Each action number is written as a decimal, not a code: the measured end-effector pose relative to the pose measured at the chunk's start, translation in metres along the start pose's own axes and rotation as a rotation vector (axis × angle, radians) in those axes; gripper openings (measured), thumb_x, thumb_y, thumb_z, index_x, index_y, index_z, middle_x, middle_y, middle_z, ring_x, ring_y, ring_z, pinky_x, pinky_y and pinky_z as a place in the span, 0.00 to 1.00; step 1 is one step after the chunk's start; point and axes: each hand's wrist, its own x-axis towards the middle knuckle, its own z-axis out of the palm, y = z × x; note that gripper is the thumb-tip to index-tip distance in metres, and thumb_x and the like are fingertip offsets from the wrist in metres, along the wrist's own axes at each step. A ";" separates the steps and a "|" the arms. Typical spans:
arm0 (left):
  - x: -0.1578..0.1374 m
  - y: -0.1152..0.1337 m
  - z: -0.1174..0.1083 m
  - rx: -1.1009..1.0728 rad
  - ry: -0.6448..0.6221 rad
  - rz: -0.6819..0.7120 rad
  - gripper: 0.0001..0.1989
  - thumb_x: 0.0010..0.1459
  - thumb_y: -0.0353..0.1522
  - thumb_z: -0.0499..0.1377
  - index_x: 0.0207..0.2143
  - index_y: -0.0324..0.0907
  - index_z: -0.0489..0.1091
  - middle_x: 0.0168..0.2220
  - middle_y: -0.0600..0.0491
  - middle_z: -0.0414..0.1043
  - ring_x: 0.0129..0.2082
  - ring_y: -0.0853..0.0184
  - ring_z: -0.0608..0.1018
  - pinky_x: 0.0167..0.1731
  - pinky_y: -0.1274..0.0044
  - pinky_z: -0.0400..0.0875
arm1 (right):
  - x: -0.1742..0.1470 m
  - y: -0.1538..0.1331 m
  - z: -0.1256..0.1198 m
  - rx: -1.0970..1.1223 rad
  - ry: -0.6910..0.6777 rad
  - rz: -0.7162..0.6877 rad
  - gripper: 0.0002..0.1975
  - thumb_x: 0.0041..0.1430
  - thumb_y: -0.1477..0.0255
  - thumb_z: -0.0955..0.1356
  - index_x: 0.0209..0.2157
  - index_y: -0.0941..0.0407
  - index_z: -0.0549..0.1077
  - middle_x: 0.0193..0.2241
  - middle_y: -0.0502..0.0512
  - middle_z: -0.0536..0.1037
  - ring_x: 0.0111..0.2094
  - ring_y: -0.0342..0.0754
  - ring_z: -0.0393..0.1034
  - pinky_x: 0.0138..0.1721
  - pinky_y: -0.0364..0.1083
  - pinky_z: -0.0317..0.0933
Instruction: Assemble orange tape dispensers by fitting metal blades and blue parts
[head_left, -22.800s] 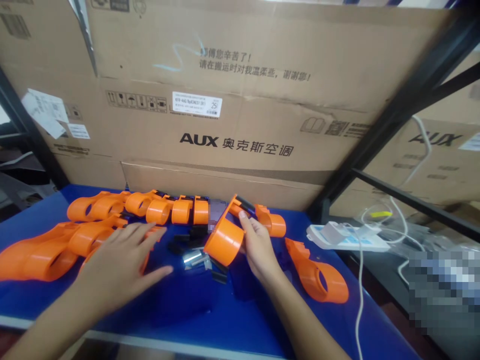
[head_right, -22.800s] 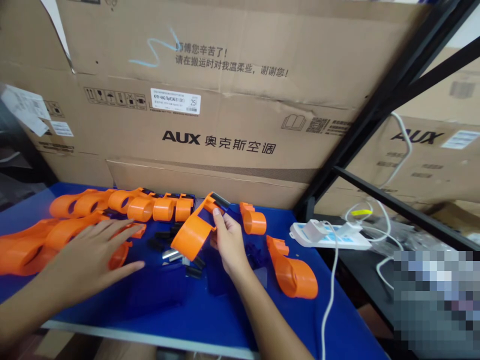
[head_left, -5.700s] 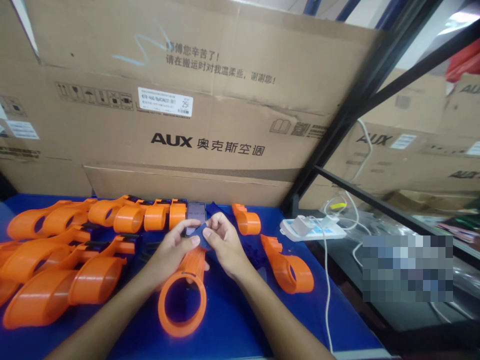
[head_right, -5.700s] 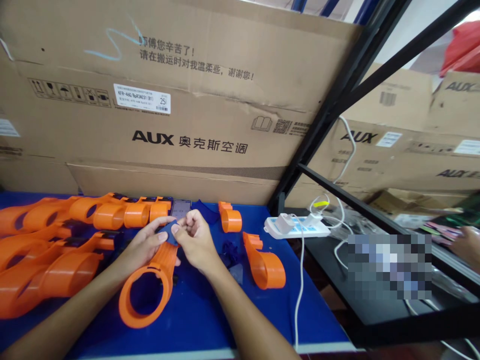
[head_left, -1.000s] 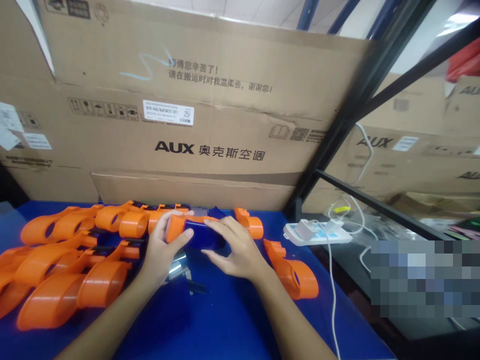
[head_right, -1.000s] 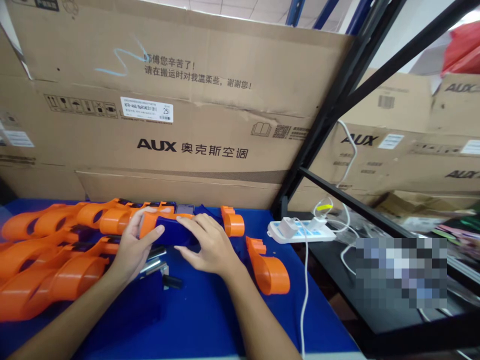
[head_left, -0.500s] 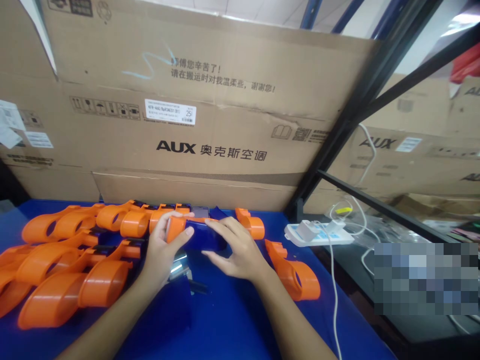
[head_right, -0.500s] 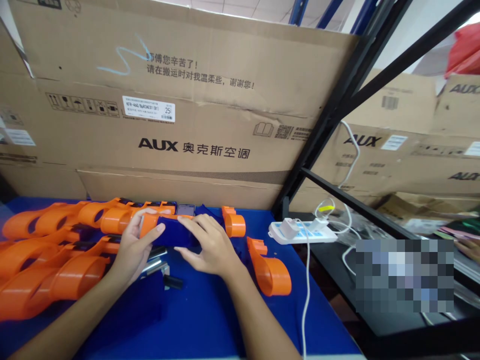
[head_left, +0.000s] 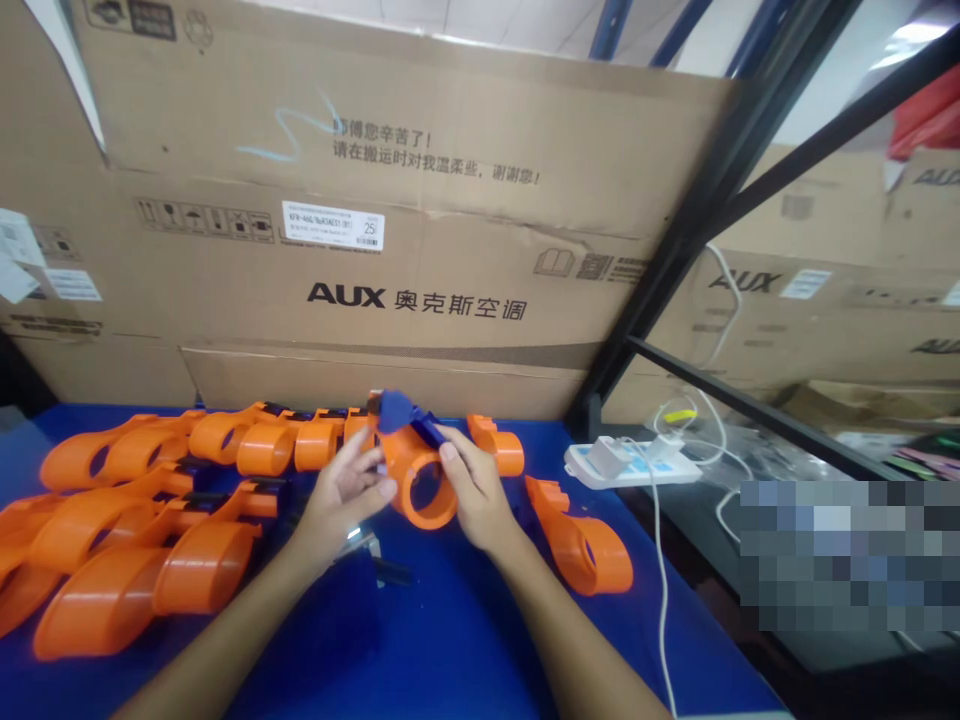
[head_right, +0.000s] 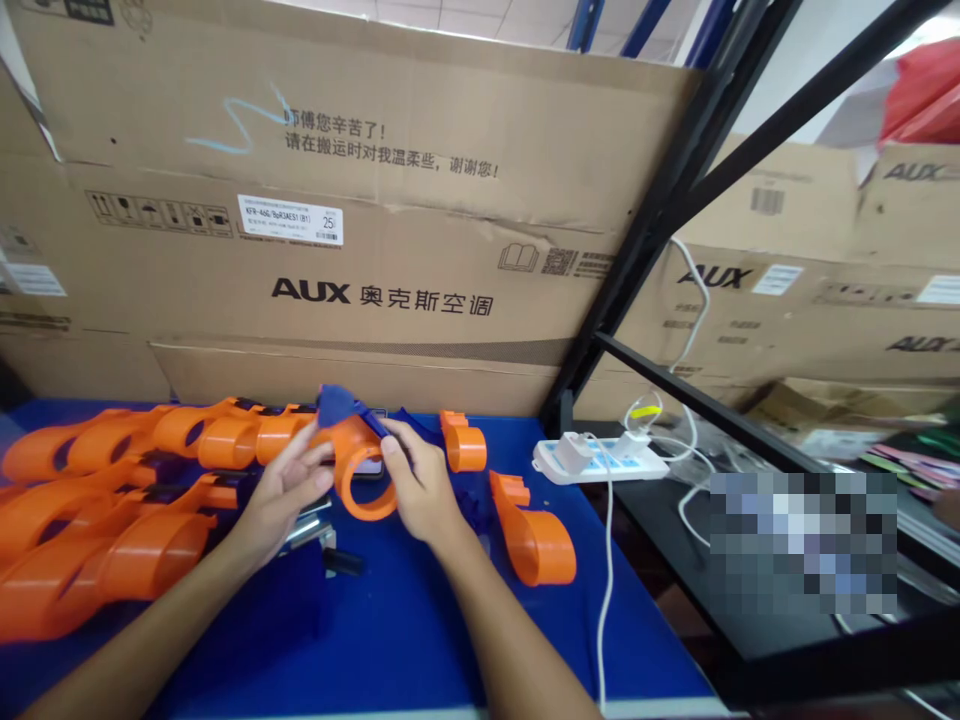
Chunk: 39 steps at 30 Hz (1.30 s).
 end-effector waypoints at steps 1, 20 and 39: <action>-0.001 -0.001 0.001 0.017 -0.040 0.020 0.43 0.52 0.33 0.72 0.68 0.48 0.61 0.61 0.42 0.72 0.61 0.50 0.74 0.60 0.62 0.68 | -0.001 0.002 0.004 0.046 0.001 0.053 0.22 0.75 0.58 0.57 0.53 0.54 0.74 0.48 0.58 0.80 0.50 0.55 0.75 0.53 0.53 0.69; 0.001 0.002 0.001 -0.097 0.290 -0.073 0.31 0.55 0.46 0.67 0.57 0.40 0.73 0.49 0.44 0.81 0.52 0.50 0.80 0.55 0.63 0.72 | -0.005 0.005 0.019 -0.395 -0.162 -0.030 0.28 0.77 0.59 0.51 0.31 0.54 0.73 0.30 0.55 0.78 0.33 0.51 0.71 0.39 0.50 0.67; 0.008 0.006 0.000 -0.044 0.350 -0.065 0.29 0.57 0.47 0.66 0.56 0.41 0.74 0.51 0.46 0.80 0.52 0.54 0.79 0.52 0.68 0.74 | 0.009 0.037 -0.047 -1.192 0.062 0.556 0.18 0.72 0.63 0.61 0.56 0.56 0.71 0.44 0.67 0.75 0.46 0.61 0.74 0.42 0.52 0.63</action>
